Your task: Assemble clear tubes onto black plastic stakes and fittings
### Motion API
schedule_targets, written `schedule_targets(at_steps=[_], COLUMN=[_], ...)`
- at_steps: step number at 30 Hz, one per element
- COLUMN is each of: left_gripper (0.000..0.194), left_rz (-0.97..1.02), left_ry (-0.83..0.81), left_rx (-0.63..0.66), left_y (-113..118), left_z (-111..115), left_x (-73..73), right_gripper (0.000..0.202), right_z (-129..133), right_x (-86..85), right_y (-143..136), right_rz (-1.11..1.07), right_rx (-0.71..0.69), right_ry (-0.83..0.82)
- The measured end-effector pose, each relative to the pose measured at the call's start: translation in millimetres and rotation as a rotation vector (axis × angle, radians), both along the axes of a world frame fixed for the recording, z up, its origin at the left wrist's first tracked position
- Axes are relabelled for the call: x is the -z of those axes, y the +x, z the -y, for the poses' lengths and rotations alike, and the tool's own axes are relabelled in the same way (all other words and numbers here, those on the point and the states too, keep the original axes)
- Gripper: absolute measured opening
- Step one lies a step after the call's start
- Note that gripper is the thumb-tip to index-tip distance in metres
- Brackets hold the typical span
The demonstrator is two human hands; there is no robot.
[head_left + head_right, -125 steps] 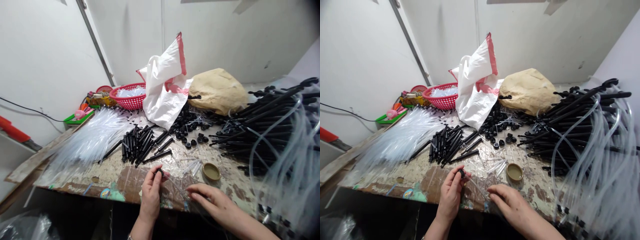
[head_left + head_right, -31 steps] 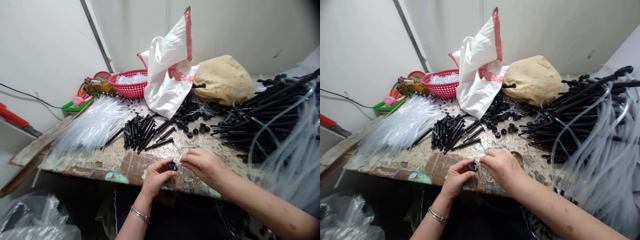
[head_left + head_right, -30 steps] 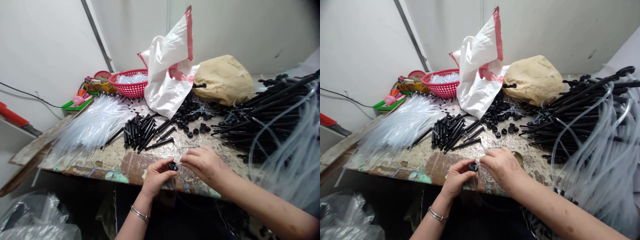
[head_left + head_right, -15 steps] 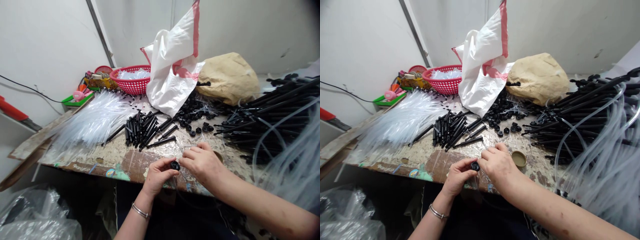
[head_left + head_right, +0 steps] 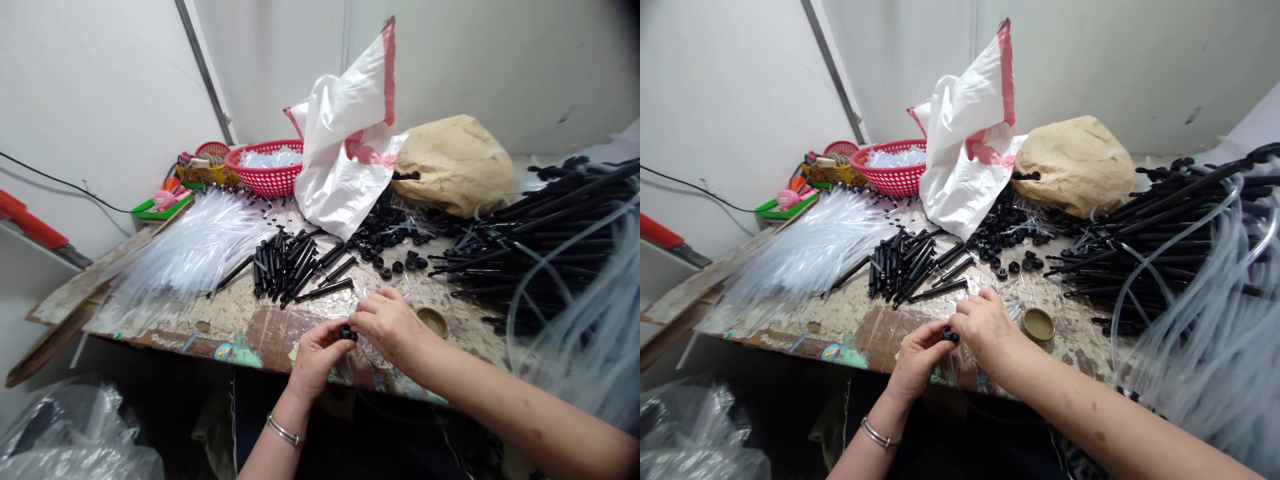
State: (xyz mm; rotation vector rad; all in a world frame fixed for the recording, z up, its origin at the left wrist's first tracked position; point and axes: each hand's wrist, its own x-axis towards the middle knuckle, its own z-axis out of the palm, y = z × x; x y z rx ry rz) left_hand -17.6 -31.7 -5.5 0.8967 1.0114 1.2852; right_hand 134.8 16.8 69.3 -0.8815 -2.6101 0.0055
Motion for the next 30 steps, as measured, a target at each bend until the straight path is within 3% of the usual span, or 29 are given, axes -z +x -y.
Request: schedule_targets(at_steps=[4,7,11,15,22,27,30], left_gripper=[0.038,0.034,0.032,0.032,0.028,0.037,0.034], left_rz=[0.151,0.309,0.438,0.428,0.465,0.419,0.359], left_ry=[-0.046,-0.064,-0.074,-0.097,-0.186,-0.207,-0.215], left_rx=[-0.073,-0.145,-0.204,-0.237,-0.111,-0.067,-0.077], left_y=[1.5,1.0,-0.5,-1.6,-7.4,-8.2,-7.4], left_z=[-1.6,-3.4,-6.7,-8.1,1.2,1.6,0.0], left_x=[-0.5,-0.9,-1.6,-3.6,-5.6,-0.6,1.5], right_gripper=[0.019,0.026,0.028,0.022,0.024,0.025,0.024], right_z=[-1.0,8.0,32.2,47.7,32.5,33.3,29.5], right_x=[-24.7,-29.4,5.3,34.8,28.7,33.6,27.7], right_y=[6.6,14.2,8.2,-3.8,10.4,15.2,21.8], right_rz=[-0.286,-0.518,-0.513,-0.514,-0.679,-0.606,-0.541], right_rx=[0.115,0.21,0.231,0.195,0.259,0.265,0.269], right_ry=[0.059,-0.166,-0.782,-1.073,-1.03,-0.967,-0.871])
